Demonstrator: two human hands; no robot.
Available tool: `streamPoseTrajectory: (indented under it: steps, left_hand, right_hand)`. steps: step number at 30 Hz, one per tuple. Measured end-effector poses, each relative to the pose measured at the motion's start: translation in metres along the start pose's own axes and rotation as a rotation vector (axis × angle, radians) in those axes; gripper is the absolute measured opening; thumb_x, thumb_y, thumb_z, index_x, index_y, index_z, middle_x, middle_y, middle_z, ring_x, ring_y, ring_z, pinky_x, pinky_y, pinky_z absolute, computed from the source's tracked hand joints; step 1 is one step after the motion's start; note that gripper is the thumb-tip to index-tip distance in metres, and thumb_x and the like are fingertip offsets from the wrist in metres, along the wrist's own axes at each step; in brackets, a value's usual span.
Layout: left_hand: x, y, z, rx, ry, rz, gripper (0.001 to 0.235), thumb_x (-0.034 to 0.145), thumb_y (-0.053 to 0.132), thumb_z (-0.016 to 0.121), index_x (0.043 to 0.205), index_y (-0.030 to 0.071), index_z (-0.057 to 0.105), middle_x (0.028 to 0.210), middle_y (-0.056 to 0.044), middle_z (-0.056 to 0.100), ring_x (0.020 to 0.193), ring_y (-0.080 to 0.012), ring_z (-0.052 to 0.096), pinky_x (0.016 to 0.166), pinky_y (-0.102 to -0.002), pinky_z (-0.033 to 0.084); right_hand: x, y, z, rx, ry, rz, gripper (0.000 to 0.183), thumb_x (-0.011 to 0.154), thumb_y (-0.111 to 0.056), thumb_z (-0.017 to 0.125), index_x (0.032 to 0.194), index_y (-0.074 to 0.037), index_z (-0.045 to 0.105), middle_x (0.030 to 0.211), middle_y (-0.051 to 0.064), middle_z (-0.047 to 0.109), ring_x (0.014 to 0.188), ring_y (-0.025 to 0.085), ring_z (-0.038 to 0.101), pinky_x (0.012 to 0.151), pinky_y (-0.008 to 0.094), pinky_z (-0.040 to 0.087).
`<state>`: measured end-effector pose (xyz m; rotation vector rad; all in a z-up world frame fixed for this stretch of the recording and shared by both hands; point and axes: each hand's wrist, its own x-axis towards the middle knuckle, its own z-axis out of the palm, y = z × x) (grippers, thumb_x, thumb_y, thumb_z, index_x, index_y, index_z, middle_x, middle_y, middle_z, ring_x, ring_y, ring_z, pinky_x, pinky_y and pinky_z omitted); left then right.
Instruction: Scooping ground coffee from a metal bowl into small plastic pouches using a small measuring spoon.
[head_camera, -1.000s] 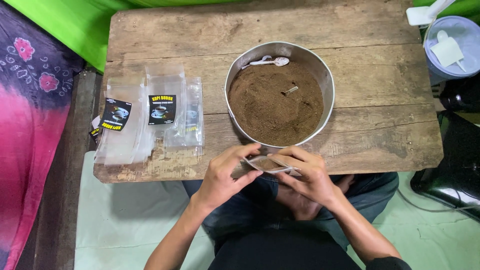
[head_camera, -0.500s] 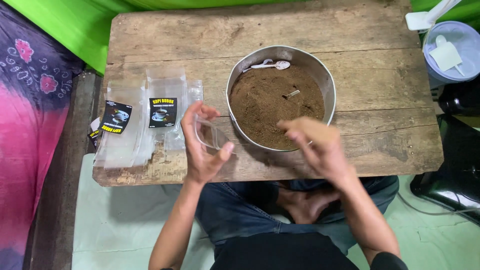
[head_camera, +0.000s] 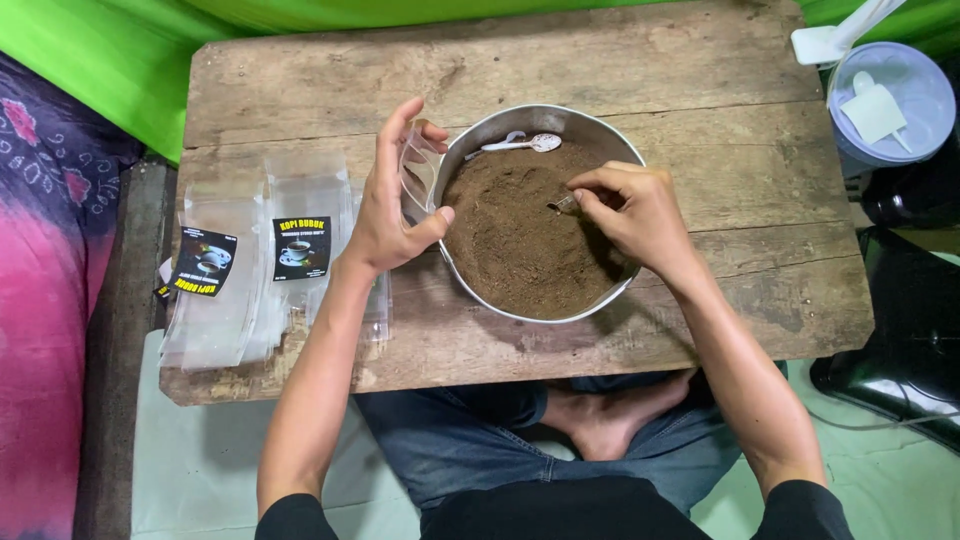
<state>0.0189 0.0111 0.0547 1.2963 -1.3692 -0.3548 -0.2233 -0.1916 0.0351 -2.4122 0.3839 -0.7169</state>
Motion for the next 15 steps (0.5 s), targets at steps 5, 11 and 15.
streamPoseTrajectory:
  steps: [5, 11, 15]
  left_hand:
    - [-0.006, -0.006, 0.008, 0.063, 0.098, 0.045, 0.095, 0.080, 0.037, 0.070, 0.157, 0.010, 0.021, 0.141, -0.019, 0.050, 0.130, -0.0329, 0.055, 0.112, -0.052, 0.049]
    - [-0.011, -0.026, 0.010, 0.135, 0.147, 0.062, 0.092, 0.082, 0.045, 0.070, 0.156, 0.009, 0.028, 0.133, -0.018, 0.055, 0.119, -0.0305, 0.060, 0.102, -0.048, 0.048]
    - [-0.014, -0.029, 0.011, 0.082, 0.204, 0.095, 0.094, 0.079, 0.045, 0.071, 0.155, 0.006, 0.031, 0.122, -0.016, 0.057, 0.104, -0.0260, 0.062, 0.091, -0.041, 0.048]
  right_hand:
    - [0.005, -0.002, -0.003, 0.035, 0.122, 0.060, 0.016, 0.091, 0.011, 0.073, 0.104, 0.003, 0.079, 0.082, 0.014, 0.077, 0.051, 0.011, 0.056, 0.039, 0.019, 0.039]
    - [0.011, -0.008, 0.003, 0.294, 0.054, 0.267, 0.013, 0.093, 0.007, 0.068, 0.103, 0.002, 0.076, 0.077, 0.014, 0.075, 0.060, 0.016, 0.073, 0.053, 0.024, 0.060]
    - [0.009, -0.011, 0.002, 0.493, 0.084, 0.321, 0.014, 0.092, 0.010, 0.063, 0.099, 0.006, 0.073, 0.074, 0.019, 0.070, 0.061, 0.018, 0.071, 0.055, 0.027, 0.059]
